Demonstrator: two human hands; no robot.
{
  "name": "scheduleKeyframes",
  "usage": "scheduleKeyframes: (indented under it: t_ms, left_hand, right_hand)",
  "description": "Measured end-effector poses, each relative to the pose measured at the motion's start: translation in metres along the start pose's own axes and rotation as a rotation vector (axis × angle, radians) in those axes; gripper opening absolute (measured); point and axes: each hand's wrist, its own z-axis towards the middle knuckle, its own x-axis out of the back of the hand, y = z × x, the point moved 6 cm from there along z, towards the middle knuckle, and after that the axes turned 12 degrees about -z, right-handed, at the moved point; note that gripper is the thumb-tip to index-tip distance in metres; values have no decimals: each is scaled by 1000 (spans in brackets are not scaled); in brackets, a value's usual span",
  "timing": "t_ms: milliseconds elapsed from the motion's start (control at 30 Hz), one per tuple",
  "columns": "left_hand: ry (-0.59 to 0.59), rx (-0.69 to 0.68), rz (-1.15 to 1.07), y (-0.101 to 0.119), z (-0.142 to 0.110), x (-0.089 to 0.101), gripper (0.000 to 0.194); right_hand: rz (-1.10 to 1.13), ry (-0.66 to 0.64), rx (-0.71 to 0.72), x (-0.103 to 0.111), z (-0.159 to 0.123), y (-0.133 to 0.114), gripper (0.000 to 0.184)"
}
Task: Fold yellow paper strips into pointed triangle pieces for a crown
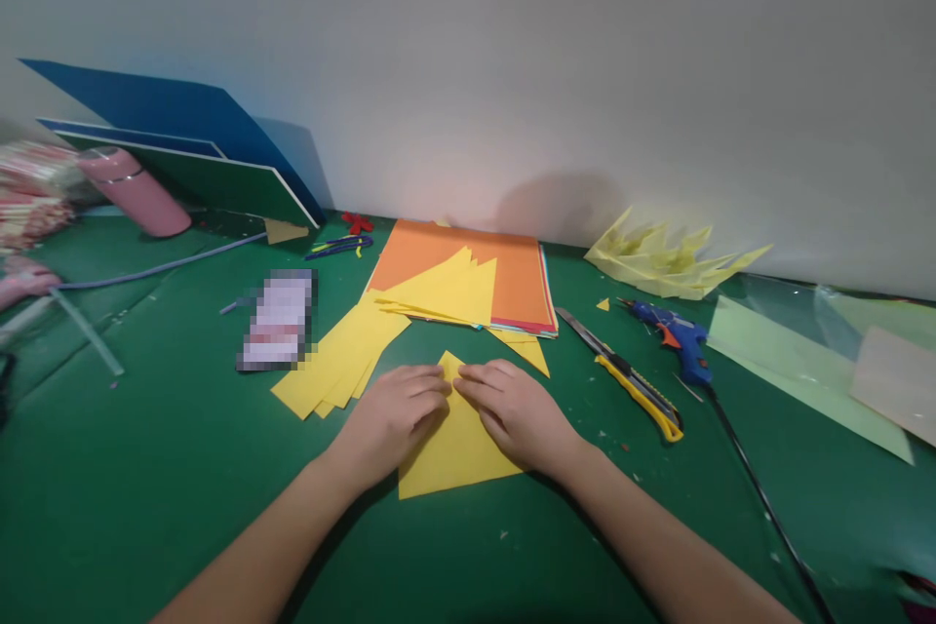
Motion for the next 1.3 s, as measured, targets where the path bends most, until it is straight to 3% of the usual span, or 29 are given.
scheduleKeyframes:
  t_ms: [533,833,1033,1133,1300]
  left_hand:
    - [-8,24,-16,1,0,-1,24]
    - [-49,134,-56,-7,2,-3,28]
    - [62,311,-135,-22,0,-1,19]
    - [85,310,-69,-23,0,-4,21]
    - [-10,321,174,-23,0,-13,32]
  right_hand:
    - [-92,2,47,1,-2,-2,30]
    - [-141,-15,87,3,-2,-6,29]
    - [-122,-32,96,2,0,-8,29]
    - [-118,-22,102,3,0,-8,27]
    - [-102,-29,102,4,1,-8,29]
